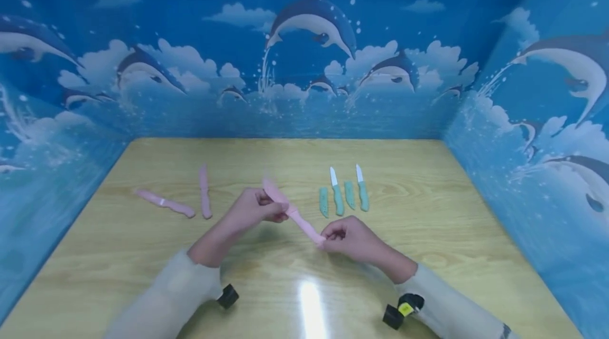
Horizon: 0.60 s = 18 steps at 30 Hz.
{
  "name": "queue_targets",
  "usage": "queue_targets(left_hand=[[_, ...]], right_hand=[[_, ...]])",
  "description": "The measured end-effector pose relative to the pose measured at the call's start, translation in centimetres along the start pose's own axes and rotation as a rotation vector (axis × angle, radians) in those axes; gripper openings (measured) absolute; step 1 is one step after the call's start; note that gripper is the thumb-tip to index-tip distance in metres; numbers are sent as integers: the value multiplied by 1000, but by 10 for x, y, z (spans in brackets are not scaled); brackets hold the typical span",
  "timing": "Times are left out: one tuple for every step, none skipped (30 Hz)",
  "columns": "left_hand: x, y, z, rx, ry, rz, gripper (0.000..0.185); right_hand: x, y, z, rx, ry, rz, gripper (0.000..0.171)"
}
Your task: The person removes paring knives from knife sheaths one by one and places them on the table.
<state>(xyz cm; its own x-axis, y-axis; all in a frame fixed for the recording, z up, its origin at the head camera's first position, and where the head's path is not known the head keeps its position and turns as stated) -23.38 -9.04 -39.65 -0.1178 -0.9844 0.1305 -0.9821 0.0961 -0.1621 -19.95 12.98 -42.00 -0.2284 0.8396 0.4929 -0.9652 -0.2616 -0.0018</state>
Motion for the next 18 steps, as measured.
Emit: queue_targets(left_hand=[[0, -2, 1, -1, -5, 5, 18], [0, -4, 1, -10, -14, 14, 18], [1, -5, 2, -20, -24, 23, 19], [1, -6, 3, -24, -35, 27, 19], [2, -7, 5, -27, -47, 31, 19], [3, -7, 5, -33, -58, 33, 20], [4, -8, 6, -40, -64, 34, 20], [4, -9, 7, -34, -62, 30, 20], [5, -10, 8, -30, -60, 29, 20], [5, -10, 9, -29, -59, 28, 20], [5, -10, 10, -29, -56, 27, 20], [5, -11, 10, -30, -55, 25, 19], [6, -11, 11, -31, -52, 24, 19], [6, -11, 12, -27, -49, 19, 18], [6, -12, 13, -28, -47, 15, 18], [7, -12, 13, -27, -40, 7, 17], [7, -13, 14, -29, -33, 1, 17], [7, -14, 14, -33, -25, -2, 17]], right_hand=[[3, -2, -1, -3, 12, 4, 13], [6, -4, -2, -6, 22, 5, 13], [9, -5, -4, -12, 29, -1, 13], [12, -6, -5, -19, 35, -7, 13], [15, -7, -7, -20, 44, -13, 13], [18, -8, -8, -23, 55, -18, 13], [21, -8, -10, -24, 60, -27, 13], [23, -9, -11, -27, 65, -35, 14], [26, -9, -12, -29, 74, -42, 15], [28, -10, -12, -29, 80, -47, 15], [30, -10, -13, -30, 88, -51, 16], [32, -10, -13, -33, 94, -52, 16], [34, -10, -13, -35, 98, -54, 17], [35, -10, -13, -38, 101, -53, 18], [37, -10, -14, -45, 106, -54, 19], [39, -10, -14, -54, 106, -58, 20], [42, -10, -15, -65, 108, -64, 21], [44, -10, -16, -75, 107, -71, 22]])
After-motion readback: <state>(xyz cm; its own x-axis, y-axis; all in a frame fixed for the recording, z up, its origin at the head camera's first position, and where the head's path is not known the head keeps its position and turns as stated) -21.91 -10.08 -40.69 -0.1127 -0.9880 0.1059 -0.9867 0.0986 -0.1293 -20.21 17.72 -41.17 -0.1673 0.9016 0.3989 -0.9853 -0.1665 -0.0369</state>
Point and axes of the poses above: each hand's wrist, its own y-axis towards the middle knuckle, its own x-axis out of the back of the hand, z = x × y, the point moved 5 cm from there along y, towards the middle knuckle, and after that the axes turned 15 degrees about -z, right-handed, at the moved point
